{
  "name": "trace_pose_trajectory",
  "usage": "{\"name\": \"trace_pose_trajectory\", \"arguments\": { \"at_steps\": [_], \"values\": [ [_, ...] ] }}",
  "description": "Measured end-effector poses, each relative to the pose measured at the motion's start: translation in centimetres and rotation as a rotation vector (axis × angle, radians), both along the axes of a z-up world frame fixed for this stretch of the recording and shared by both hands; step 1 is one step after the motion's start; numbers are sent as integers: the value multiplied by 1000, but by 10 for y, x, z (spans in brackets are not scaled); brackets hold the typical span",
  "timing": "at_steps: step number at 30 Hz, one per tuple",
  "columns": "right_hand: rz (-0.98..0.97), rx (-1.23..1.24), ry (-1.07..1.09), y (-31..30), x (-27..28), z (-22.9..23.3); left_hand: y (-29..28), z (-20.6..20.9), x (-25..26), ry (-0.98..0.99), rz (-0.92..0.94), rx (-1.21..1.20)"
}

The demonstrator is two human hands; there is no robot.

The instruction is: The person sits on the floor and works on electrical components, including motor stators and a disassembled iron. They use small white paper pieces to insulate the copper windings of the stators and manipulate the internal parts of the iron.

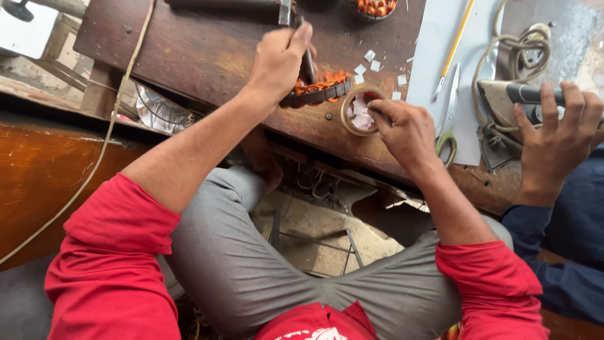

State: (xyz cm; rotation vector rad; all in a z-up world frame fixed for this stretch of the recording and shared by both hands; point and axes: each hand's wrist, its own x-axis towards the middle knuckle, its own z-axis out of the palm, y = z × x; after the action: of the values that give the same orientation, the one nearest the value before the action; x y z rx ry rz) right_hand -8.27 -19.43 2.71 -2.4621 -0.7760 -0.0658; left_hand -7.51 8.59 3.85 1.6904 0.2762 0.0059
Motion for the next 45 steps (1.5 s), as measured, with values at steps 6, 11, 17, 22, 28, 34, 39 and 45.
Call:
{"name": "trace_pose_trajectory", "arguments": {
  "at_steps": [6,11,17,22,28,34,39,45],
  "values": [
    [-100,183,108,-2,-2,2,-7,-6,-3,433,-5,-243],
    [-153,339,204,-1,1,8,-2,-23,2,501,-7,-233],
    [-121,357,102,-7,-3,8,4,-5,3,396,-60,-47],
    [-183,661,393,-4,-6,3,-11,12,-36,-537,-425,615],
    [-186,490,274,4,-19,4,-21,11,-50,-512,-471,694],
    [45,468,-141,20,-34,-3,-14,9,-52,-466,-457,526],
    [118,464,-267,39,-54,-12,-17,10,-50,-448,-467,496],
    [110,511,-304,46,-57,-15,-17,8,-50,-487,-450,449]
  ]
}}
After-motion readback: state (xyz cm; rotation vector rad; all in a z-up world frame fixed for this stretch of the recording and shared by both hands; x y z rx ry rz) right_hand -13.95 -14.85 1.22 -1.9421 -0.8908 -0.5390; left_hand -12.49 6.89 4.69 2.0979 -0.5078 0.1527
